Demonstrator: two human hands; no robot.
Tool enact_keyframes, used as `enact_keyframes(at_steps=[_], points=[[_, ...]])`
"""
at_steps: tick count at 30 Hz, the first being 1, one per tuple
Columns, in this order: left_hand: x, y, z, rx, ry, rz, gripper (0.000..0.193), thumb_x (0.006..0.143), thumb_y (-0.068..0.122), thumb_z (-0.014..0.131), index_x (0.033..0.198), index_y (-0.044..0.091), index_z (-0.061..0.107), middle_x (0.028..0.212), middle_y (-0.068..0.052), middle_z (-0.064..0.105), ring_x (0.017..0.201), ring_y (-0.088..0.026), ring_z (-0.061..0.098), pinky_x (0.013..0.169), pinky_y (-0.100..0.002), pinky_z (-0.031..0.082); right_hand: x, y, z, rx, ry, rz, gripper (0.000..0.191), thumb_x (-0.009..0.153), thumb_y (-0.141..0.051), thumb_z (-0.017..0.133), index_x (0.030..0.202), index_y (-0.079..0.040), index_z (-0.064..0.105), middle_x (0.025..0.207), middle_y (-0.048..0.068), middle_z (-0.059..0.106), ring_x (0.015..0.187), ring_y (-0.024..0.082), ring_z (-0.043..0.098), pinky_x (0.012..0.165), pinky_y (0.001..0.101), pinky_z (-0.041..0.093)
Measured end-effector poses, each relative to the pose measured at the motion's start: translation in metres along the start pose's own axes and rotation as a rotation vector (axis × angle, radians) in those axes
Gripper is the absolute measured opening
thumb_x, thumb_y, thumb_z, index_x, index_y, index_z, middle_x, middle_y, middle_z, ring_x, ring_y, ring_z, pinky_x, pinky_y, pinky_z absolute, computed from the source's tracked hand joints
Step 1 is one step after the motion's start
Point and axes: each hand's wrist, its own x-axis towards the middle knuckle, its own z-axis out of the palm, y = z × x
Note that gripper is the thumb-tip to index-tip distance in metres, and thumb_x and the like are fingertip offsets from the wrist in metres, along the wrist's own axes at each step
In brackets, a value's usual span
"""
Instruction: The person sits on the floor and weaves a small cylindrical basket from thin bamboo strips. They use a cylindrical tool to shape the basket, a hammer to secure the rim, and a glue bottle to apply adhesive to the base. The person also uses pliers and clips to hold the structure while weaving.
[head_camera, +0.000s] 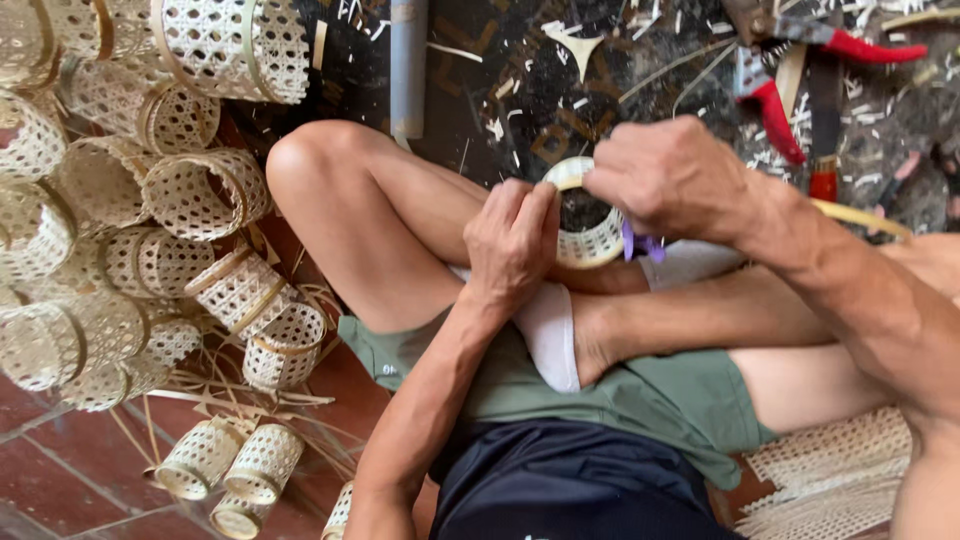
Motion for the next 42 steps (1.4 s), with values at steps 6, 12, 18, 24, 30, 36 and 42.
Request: enact_keyframes(at_steps=[6, 12, 18, 24, 30, 36, 42], points=[[-0.002, 0.014, 0.006, 0.091, -0.039, 0.151, 0.013, 0.093, 0.004, 0.071, 0.103, 0.007, 0.064, 0.089, -0.008, 0.059, 0.082, -0.025, 0.062, 0.068, -0.037, 0.051, -0.015, 0.009, -0.005, 0.254, -0.207, 0.238, 0.012, 0.082, -0.019, 0.069, 0.084, -0.007, 0.067, 0.073, 0.012, 0.066, 0.072, 0.037, 0.066, 0.059, 0.0485, 0.051], [-0.002, 0.02, 0.021, 0.002, 0.053, 0.129, 0.01, 0.095, 0.007, 0.07, 0.102, 0.008, 0.063, 0.092, -0.009, 0.064, 0.083, -0.029, 0.063, 0.071, -0.041, 0.053, -0.009, 0.014, -0.027, 0.288, -0.307, 0.325, 0.012, 0.083, -0.019, 0.068, 0.088, -0.008, 0.07, 0.074, 0.013, 0.068, 0.07, 0.035, 0.068, 0.063, 0.0478, 0.053], [0.008, 0.007, 0.047, -0.116, 0.068, -0.036, 0.005, 0.1, 0.007, 0.065, 0.104, 0.005, 0.062, 0.088, -0.014, 0.064, 0.079, -0.034, 0.064, 0.069, -0.043, 0.051, -0.006, -0.043, -0.055, -0.427, 0.234, 0.044, 0.006, 0.08, -0.015, 0.07, 0.081, -0.009, 0.07, 0.079, 0.008, 0.067, 0.074, 0.026, 0.069, 0.066, 0.042, 0.056], [0.017, -0.002, 0.06, -0.452, 0.027, -0.278, 0.011, 0.105, 0.014, 0.061, 0.103, 0.003, 0.063, 0.074, -0.006, 0.061, 0.065, -0.017, 0.058, 0.06, -0.033, 0.05, -0.095, -0.006, -0.027, -0.309, 0.317, 0.517, 0.021, 0.106, -0.024, 0.066, 0.1, -0.005, 0.071, 0.084, 0.007, 0.06, 0.08, 0.023, 0.059, 0.075, 0.0418, 0.051], [0.03, -0.018, 0.071, -0.831, -0.02, -0.509, 0.017, 0.106, 0.018, 0.06, 0.102, 0.002, 0.065, 0.073, 0.005, 0.056, 0.063, -0.003, 0.05, 0.054, -0.022, 0.042, -0.124, 0.096, 0.028, -0.701, 0.13, 0.673, 0.107, 0.048, -0.066, 0.084, 0.124, 0.007, 0.064, 0.096, 0.02, 0.064, 0.088, 0.034, 0.063, 0.069, 0.0479, 0.052], [0.042, -0.037, 0.077, -1.051, -0.023, -0.574, 0.018, 0.104, 0.018, 0.062, 0.099, 0.002, 0.066, 0.072, 0.005, 0.057, 0.062, -0.003, 0.051, 0.054, -0.021, 0.042, -0.118, 0.091, -0.008, -0.121, 0.003, 0.771, 0.052, 0.085, -0.015, 0.073, 0.134, -0.001, 0.065, 0.098, 0.02, 0.064, 0.091, 0.034, 0.063, 0.083, 0.0491, 0.053], [0.039, -0.039, 0.086, -1.182, -0.082, -0.579, 0.017, 0.104, 0.018, 0.064, 0.099, 0.001, 0.066, 0.075, 0.004, 0.059, 0.064, -0.003, 0.052, 0.056, -0.022, 0.044, -0.106, 0.03, -0.018, 0.223, -0.172, 0.672, 0.058, 0.075, -0.018, 0.072, 0.131, -0.005, 0.063, 0.104, 0.016, 0.066, 0.084, 0.034, 0.067, 0.073, 0.0431, 0.055]])
